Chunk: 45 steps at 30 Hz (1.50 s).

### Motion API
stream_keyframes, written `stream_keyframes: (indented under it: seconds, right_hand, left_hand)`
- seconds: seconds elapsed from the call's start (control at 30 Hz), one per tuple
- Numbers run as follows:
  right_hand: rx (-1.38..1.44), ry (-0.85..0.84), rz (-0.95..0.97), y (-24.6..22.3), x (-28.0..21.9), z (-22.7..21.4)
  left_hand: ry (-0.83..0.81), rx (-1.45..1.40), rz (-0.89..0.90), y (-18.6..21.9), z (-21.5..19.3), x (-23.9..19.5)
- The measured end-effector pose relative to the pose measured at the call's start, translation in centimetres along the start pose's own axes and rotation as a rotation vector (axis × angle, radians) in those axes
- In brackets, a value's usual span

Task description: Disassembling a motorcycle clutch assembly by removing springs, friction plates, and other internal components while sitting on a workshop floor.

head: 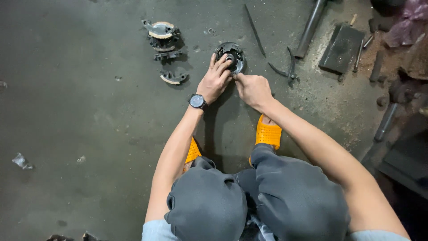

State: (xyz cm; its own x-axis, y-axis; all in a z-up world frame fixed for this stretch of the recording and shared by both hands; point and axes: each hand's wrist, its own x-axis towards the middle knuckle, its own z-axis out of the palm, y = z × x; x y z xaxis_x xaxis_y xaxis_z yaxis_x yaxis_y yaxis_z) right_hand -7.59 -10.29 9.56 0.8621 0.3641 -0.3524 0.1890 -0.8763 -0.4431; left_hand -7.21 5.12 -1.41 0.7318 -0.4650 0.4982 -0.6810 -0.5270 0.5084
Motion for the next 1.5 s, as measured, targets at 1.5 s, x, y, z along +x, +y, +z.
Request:
stream_keyframes:
  seconds: [1.5]
  right_hand:
    - [-0.141,0.28,0.311,6.8,-9.2,1.0]
  left_hand:
    - [0.099,0.079,0.034,0.9,-3.2,1.1]
